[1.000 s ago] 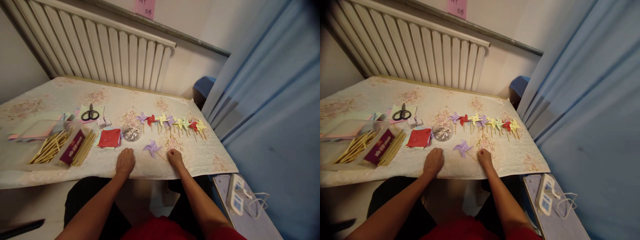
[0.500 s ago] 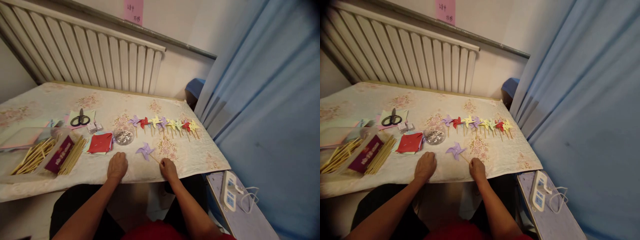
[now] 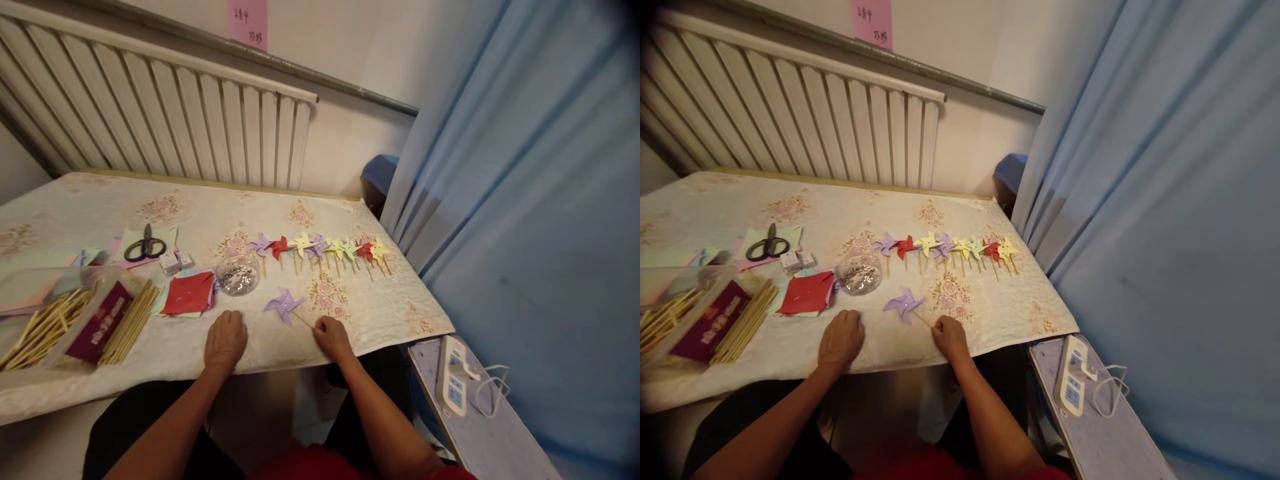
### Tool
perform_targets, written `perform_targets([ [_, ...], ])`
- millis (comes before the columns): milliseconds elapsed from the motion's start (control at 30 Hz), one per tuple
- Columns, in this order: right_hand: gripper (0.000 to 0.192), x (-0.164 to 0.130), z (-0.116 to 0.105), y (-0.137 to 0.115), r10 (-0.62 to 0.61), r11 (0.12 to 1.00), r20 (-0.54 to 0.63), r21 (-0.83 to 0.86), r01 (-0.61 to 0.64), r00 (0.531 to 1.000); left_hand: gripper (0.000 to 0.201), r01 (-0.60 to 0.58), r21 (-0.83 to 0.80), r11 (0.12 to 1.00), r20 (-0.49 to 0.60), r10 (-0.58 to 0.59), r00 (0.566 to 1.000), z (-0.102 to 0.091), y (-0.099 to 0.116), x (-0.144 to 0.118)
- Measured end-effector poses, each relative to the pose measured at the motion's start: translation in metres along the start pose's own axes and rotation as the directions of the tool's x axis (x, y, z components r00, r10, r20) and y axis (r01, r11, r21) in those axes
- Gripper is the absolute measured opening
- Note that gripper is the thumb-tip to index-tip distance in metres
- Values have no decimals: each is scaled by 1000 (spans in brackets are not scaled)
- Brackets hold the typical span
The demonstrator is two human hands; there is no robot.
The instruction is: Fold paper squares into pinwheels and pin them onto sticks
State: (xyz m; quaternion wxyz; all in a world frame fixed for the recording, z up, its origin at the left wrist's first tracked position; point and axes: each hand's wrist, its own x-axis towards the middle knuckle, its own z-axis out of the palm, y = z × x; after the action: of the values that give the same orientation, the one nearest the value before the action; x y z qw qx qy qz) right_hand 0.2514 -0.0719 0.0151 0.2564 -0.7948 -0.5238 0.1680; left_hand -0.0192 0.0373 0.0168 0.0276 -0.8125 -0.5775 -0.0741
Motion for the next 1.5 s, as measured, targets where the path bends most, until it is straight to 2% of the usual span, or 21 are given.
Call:
perform_targets([
  [100,18,21,-6,1,69,994,-26,82,-67,997,25,3,2,1000,13,-3,1000,0,0,0],
  [167,21,40,-10,-4,93,995,-83,51,-89,992,25,3,5,1000,14,-3,1000,0,0,-1],
  [267,22,76,-11,-20,129,992,-104,18,-128,986,25,-2,0,1000,7,2,1000,1,0,-1],
  [467,23,147,4,-54,199,980,-124,-2,-201,972,24,-5,-11,1000,16,5,1000,3,-1,0],
  [633,22,180,17,-68,248,967,-144,-24,-254,958,23,-8,-8,1000,20,8,1000,4,-2,-1],
  [867,29,205,28,-76,300,949,-108,-68,-309,948,22,-8,-40,999,42,9,999,1,-1,-1],
  [1067,28,216,25,-84,327,940,-95,-70,-334,940,21,4,-57,998,47,-1,999,0,-1,-2],
  [1300,28,213,-3,-81,278,955,-246,-33,-295,928,22,-2,-54,999,51,5,999,-2,0,-2],
  [1500,24,195,-33,-52,278,957,-362,25,-289,890,24,-6,-36,999,48,7,999,-1,0,-2],
])
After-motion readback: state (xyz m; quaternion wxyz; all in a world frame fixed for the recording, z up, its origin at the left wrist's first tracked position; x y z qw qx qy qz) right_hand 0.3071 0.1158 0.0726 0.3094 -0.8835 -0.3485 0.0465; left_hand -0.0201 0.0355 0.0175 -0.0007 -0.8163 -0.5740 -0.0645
